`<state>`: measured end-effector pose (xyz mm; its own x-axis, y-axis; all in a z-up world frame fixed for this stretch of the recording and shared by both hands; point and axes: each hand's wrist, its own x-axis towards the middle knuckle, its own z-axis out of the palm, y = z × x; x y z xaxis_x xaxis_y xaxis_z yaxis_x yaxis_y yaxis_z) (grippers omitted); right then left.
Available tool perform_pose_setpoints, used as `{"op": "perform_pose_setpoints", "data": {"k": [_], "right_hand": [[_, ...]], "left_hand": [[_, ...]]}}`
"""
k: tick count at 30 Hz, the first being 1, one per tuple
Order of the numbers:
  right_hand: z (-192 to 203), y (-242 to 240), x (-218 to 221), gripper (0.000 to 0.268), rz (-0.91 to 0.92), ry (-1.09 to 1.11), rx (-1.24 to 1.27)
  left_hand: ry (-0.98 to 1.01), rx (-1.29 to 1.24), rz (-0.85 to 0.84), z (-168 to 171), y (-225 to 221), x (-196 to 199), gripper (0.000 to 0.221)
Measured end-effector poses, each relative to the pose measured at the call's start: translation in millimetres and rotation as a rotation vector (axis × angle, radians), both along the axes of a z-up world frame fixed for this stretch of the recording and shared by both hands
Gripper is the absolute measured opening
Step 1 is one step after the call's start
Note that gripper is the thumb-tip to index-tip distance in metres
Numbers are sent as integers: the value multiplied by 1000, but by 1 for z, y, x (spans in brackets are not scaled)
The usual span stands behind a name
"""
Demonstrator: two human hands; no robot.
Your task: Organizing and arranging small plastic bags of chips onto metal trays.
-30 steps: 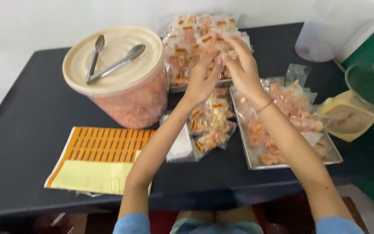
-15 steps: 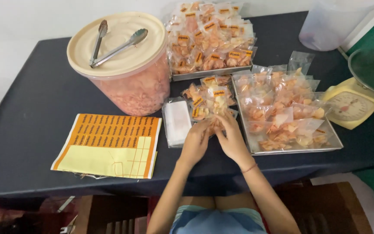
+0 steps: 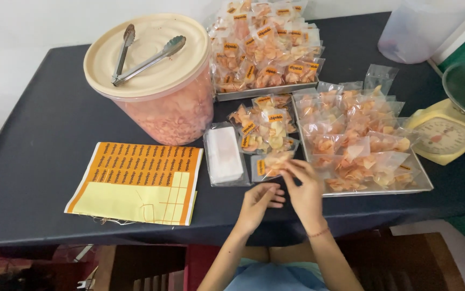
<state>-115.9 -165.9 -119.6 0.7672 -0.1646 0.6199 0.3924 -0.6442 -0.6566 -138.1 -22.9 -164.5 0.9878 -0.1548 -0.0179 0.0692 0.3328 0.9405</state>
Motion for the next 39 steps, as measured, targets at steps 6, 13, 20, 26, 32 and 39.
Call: {"op": "perform_pose_setpoints", "data": {"k": [6,13,20,26,32,39], "right_hand": [[55,10,-28,30,-90,-217,110],[38,40,-31,24,-42,-176,291],[46,39,-15,19,165,-33,363],[96,35,51,38,233,-1,361],[99,28,104,68,191,397,120],[45,23,135,97,185,568,-186]], "left_hand": [[-60,-340,-224,28,-13,0,69],[41,-562,298,66,-25,19,18],[-19,-508,583,35,26,55,23],[-32,-444,560,38,48,61,27],[34,-408,530,69,34,54,18],[31,-367,494,33,38,68,15]]}}
